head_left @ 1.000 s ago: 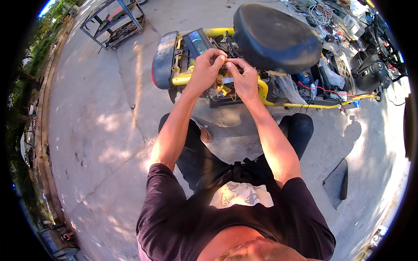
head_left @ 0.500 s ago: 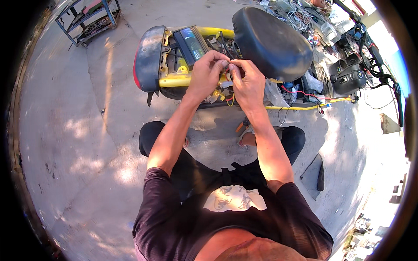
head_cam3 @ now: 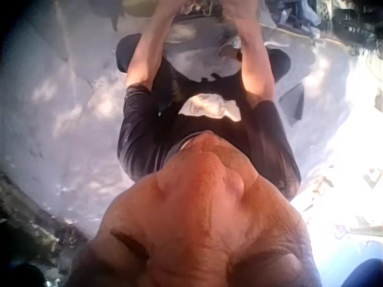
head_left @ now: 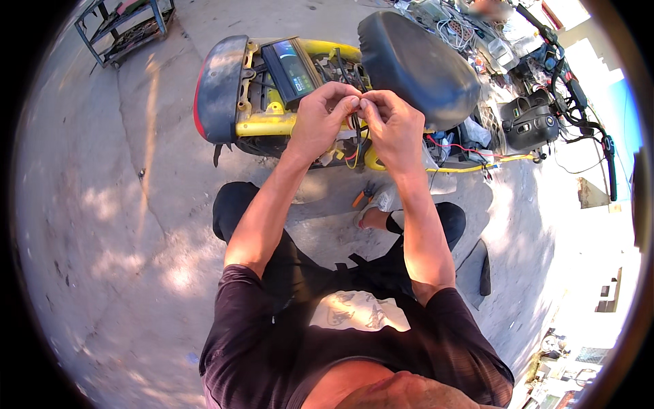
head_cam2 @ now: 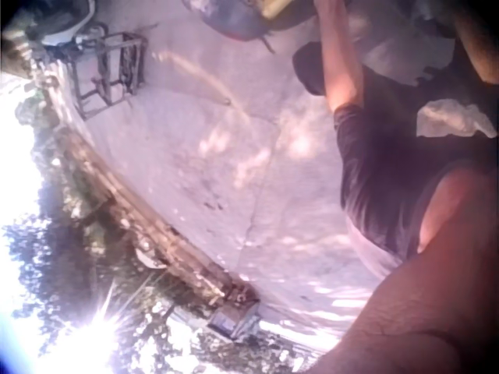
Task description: The person sits on the ground and repairs the wiring of a yellow motor scooter. They strip wire ends, twist them together, and wrap the connections with electrical tape.
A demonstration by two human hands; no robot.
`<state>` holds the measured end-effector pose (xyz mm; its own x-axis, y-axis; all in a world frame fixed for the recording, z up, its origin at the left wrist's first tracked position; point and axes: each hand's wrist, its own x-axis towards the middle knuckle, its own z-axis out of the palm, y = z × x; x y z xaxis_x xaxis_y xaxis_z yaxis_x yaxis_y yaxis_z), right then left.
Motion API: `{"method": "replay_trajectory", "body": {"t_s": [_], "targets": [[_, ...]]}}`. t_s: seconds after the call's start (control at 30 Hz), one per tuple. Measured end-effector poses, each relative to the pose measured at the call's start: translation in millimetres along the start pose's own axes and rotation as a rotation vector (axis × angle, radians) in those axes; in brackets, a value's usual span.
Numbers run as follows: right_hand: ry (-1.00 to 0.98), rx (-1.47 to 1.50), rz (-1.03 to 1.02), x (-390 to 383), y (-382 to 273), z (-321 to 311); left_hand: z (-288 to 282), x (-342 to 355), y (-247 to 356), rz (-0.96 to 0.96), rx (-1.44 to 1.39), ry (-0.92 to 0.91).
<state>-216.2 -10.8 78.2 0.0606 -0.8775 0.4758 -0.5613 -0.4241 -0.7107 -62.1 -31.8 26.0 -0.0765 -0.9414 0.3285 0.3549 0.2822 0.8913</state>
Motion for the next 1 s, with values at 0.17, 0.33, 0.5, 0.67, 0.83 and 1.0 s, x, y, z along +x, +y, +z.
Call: {"method": "replay_trajectory", "body": {"t_s": [0.17, 0.33, 0.5, 0.67, 0.83, 1.0], "targets": [[-0.065, -0.056, -0.036, 5.8, -4.6, -4.0, -1.7, -3.7, -4.1, 0.063, 0.086, 0.013], [-0.056, -0.038, -0.042, 6.0, -1.3, 1.6, -0.2, -4.6, -11.0, 0.123, 0.114, 0.109], [-0.034, -0.049, -0.068, 4.5, 5.8, 3.0, 4.4, -8.5, -3.4, 0.24, 0.282, 0.131], [-0.077, -0.116, -0.063, 6.7, -0.1, -0.8, -0.3, -3.8, -4.0, 0.477, 0.487, 0.143], [-0.076, -0.066, -0.016, 4.1, -1.4, 2.6, 0.3, -7.9, 1.1, 0.338, 0.409, 0.097], [-0.029, -0.091, -0.071, 2.5, 7.6, 11.9, -2.3, -9.0, 4.6, 0.31, 0.425, 0.073]]}}
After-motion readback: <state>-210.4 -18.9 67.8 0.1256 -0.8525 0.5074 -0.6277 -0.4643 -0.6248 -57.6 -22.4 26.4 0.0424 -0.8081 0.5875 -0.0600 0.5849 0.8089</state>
